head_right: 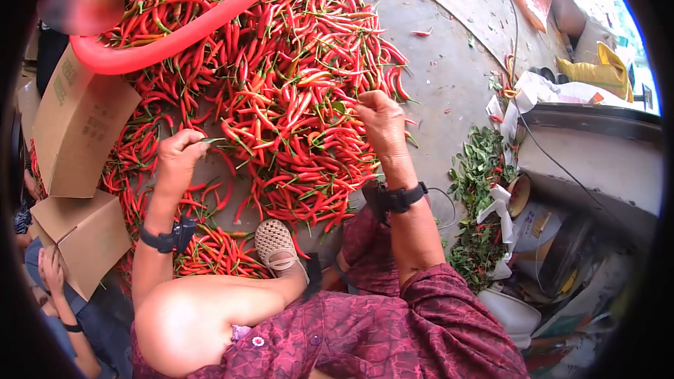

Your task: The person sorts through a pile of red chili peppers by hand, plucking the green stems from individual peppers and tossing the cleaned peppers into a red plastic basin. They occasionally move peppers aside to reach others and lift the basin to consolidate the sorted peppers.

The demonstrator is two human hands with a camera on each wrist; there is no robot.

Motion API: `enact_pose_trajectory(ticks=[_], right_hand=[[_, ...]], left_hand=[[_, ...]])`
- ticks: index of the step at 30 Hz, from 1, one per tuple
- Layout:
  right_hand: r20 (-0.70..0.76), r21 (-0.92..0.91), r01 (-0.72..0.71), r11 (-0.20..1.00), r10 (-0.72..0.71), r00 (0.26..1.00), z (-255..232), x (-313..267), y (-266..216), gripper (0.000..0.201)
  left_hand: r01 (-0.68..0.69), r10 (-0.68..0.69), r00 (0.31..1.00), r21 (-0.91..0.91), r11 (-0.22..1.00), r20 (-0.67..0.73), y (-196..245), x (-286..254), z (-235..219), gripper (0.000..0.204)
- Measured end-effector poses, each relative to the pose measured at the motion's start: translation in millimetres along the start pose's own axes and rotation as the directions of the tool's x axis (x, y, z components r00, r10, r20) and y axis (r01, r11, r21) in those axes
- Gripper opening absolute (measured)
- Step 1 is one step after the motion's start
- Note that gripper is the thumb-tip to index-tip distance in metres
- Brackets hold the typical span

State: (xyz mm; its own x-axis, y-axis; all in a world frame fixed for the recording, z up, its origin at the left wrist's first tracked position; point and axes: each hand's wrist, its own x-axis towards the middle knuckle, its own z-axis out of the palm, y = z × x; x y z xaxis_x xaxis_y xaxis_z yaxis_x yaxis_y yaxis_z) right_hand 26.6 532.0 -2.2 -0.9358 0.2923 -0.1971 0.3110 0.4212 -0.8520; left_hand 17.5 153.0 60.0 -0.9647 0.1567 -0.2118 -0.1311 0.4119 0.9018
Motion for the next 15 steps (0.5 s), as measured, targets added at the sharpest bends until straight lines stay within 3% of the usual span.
enact_pose_trajectory(ticks=[2,4,6,7,8,10,13,15], right_hand=[[0.060,0.020,-0.066,0.998,0.065,0.996,10,-2,-2,0.021],[0.113,-0.107,0.120,0.987,-0.108,0.988,18,2,9,0.020],[0.138,-0.063,-0.091,0.994,0.099,0.986,17,9,8,0.015],[0.056,-0.196,0.033,0.980,-0.022,0.998,18,8,4,0.012],[0.050,-0.202,0.065,0.977,-0.056,0.997,16,7,1,0.010],[0.057,-0.182,0.016,0.983,-0.006,0.998,8,-2,-11,0.009],[-0.030,-0.273,0.219,0.937,-0.236,0.971,-1,-19,-20,0.008],[0.066,-0.013,0.016,1.000,-0.015,0.998,-4,-28,-24,0.006]], left_hand=[[0.063,-0.066,0.998,-0.333,0.941,0.001,14,-5,-4,0.006],[0.014,0.005,0.999,-0.433,0.901,0.042,19,-4,-12,0.010],[0.006,0.009,1.000,-0.606,0.795,0.021,38,-2,-11,0.011],[0.047,0.013,0.996,-0.649,0.759,0.087,34,-1,-14,0.013],[0.081,-0.008,0.994,-0.669,0.739,0.111,31,0,-12,0.014],[0.153,-0.049,0.984,-0.686,0.712,0.169,19,-1,-11,0.015],[0.142,-0.043,0.986,-0.675,0.724,0.162,10,-5,-5,0.016],[0.206,-0.033,0.970,-0.748,0.631,0.239,8,-9,2,0.017]])
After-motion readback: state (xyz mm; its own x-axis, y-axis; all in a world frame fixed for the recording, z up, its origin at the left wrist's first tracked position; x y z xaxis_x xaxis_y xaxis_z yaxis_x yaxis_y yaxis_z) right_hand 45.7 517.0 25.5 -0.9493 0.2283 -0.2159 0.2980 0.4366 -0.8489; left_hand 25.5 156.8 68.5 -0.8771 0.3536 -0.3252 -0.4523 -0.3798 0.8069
